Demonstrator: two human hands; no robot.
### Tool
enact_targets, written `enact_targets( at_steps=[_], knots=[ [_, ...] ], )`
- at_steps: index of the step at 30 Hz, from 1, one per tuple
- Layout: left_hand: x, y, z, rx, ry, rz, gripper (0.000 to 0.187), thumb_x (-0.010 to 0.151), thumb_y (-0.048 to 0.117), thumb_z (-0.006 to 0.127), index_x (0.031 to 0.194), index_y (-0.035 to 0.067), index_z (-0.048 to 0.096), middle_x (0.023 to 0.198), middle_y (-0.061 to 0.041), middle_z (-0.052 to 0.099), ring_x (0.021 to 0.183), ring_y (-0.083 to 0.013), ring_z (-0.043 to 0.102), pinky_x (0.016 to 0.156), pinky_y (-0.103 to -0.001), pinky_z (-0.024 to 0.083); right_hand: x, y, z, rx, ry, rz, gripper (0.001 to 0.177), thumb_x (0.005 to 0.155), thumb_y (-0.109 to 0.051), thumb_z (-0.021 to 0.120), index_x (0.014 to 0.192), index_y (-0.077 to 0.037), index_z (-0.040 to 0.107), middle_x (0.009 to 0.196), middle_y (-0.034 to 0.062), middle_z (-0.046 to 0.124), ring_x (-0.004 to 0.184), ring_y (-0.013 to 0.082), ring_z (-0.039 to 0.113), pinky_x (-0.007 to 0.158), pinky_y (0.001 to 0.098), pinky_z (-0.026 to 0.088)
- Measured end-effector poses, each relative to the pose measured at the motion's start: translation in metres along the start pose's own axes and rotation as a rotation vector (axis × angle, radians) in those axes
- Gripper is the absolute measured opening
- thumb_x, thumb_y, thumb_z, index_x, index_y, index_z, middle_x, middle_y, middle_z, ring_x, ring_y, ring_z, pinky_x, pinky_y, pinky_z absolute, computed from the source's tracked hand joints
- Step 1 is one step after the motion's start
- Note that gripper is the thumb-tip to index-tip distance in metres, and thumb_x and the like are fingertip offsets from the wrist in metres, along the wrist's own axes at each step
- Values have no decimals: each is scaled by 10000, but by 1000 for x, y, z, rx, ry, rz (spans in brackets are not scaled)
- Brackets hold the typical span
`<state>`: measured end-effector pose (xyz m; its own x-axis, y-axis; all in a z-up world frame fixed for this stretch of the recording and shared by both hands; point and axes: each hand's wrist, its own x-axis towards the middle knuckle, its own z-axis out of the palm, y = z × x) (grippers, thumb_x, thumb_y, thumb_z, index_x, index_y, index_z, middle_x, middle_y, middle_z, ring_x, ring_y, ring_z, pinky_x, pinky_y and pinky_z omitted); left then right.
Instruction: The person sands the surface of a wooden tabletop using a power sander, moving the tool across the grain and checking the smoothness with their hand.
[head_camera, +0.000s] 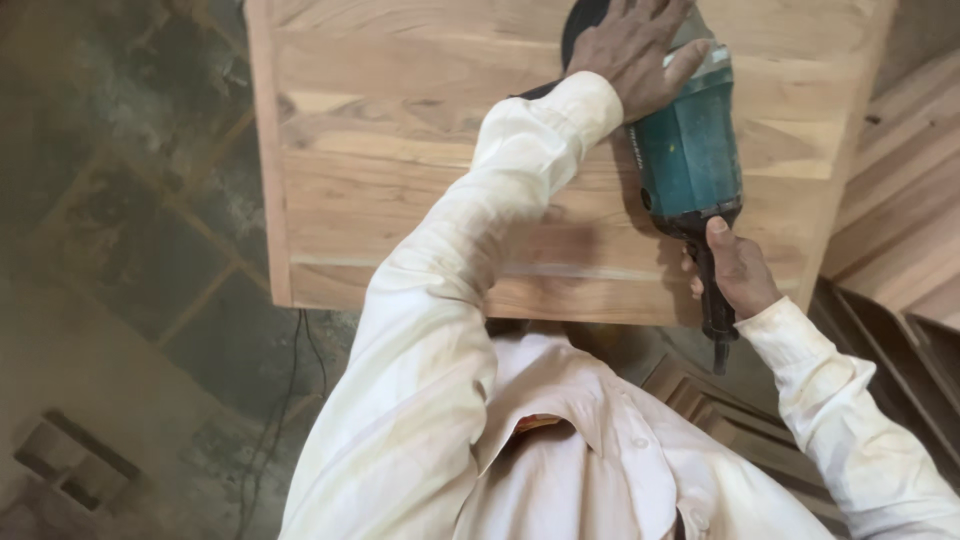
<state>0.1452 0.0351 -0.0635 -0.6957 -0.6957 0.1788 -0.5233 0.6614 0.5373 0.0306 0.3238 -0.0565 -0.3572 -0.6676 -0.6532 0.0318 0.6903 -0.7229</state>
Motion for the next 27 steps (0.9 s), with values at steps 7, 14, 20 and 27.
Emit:
enact_targets(
  at_steps=[7,14,20,27],
  knots=[
    [-55,-101,-67,77,141,-169,541,1015,590,485,1288,144,625,1171,-164,711,1095,-371,675,876,-512,572,39,-53,73,-250,-165,-63,800,929,-760,465,903,11,676,744,79,654,545,155,591,508,308,470],
    [-113,-188,-132,92,186,-368,537,1004,581,452,1180,138,700,1015,-167,745,917,-369,730,746,-527,595,67,-106,161,-353,-331,-108,746,968,-707,468,872,6,666,714,81,653,501,155,579,490,309,474],
    [-173,-228,-173,54,210,-537,520,1026,530,416,1124,118,717,943,-164,728,836,-371,731,710,-558,570,76,-136,214,-431,-483,-181,705,970,-687,487,804,-15,621,675,69,621,478,164,562,440,333,458],
    [-167,-190,-149,111,367,-462,517,1039,547,456,1183,126,721,1091,-190,714,1005,-411,685,805,-561,567,93,-121,165,-521,-489,-246,738,981,-685,500,743,-9,676,599,66,609,512,159,595,481,312,490]
  ],
)
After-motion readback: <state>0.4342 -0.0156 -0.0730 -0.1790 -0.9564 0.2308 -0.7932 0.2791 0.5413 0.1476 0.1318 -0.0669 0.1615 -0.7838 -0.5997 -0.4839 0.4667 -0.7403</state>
